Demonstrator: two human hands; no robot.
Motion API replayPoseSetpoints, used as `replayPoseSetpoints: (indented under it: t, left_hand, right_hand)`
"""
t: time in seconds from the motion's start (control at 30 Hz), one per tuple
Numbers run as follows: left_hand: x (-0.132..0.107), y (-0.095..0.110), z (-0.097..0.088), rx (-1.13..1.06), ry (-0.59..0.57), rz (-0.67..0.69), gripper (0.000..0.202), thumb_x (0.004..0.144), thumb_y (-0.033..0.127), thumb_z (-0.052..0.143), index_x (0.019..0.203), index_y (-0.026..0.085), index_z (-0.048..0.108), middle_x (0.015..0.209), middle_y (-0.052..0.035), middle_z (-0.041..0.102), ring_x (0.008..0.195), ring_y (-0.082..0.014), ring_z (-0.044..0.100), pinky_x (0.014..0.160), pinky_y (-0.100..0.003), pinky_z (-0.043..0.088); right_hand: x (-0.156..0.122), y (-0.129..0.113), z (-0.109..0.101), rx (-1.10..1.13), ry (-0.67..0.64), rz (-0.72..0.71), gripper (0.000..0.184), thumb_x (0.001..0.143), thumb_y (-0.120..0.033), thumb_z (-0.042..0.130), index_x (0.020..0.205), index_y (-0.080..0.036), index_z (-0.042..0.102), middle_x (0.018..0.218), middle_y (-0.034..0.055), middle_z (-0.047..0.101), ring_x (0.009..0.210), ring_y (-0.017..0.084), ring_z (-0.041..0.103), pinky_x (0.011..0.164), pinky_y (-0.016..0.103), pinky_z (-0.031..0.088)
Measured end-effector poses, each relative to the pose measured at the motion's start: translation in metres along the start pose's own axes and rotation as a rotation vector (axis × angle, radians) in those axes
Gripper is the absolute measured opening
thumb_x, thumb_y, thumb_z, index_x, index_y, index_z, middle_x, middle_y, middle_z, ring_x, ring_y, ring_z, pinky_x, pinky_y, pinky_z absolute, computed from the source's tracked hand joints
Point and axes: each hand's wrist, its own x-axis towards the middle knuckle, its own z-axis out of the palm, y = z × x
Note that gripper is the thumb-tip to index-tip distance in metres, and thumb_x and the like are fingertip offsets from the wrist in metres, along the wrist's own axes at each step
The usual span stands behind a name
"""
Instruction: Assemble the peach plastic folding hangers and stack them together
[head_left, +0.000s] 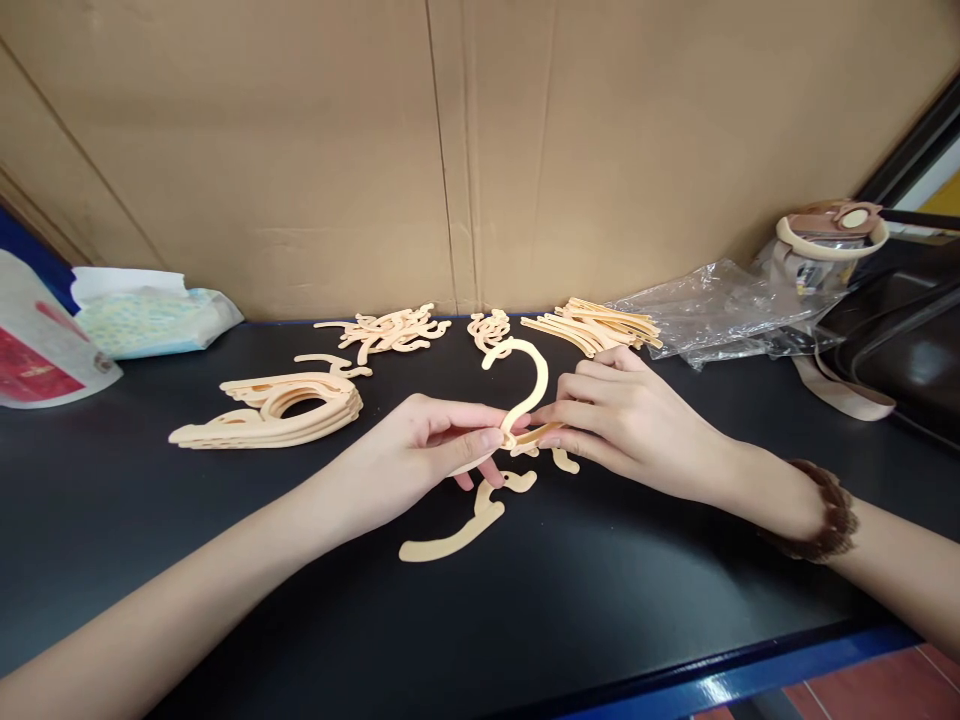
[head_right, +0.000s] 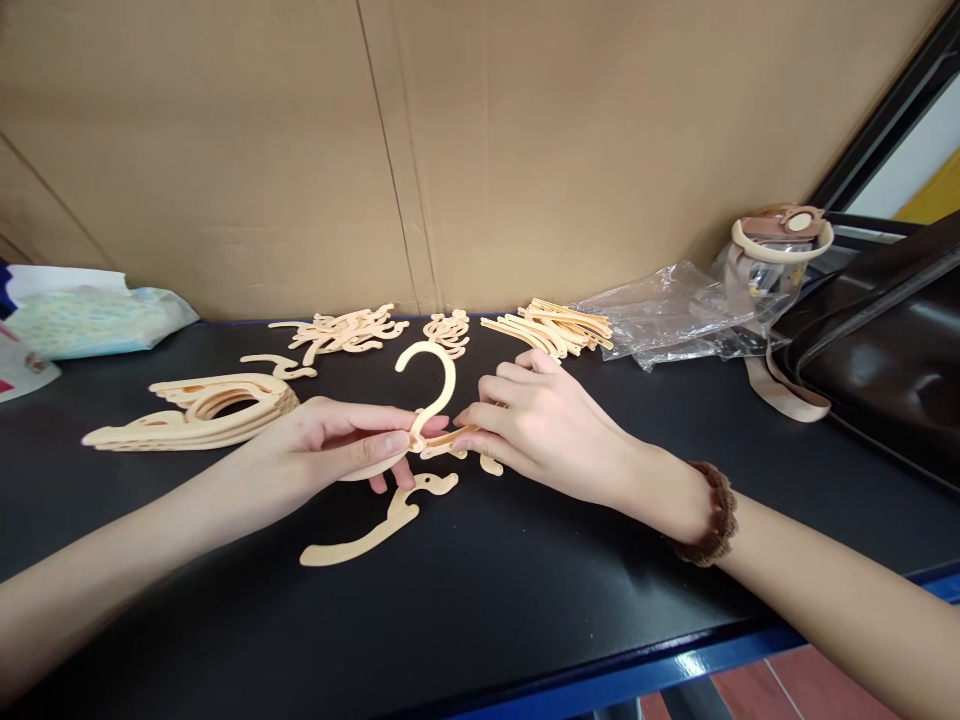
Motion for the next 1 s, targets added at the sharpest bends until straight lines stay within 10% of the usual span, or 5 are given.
replayPoseSetpoints:
  t: [1.0]
  left_hand:
    - [0.000, 0.001, 0.012, -0.036, 0.004, 0.007, 0.020, 0.088, 0.032, 0.063, 0.091, 0.019, 0.077, 0.071, 0.0005, 0.069, 0.068, -0.0126, 0.060, 0.062, -0.020, 0.049]
  right_hand:
    - [0.005, -0.016, -0.012, 0.203, 0.072, 0.116, 0.041, 0.104, -0.033, 0.038, 0.072, -0.019, 0.060, 0.063, -0.0030, 0.054, 0.063, 0.013, 0.044, 0.071, 0.032, 0.028]
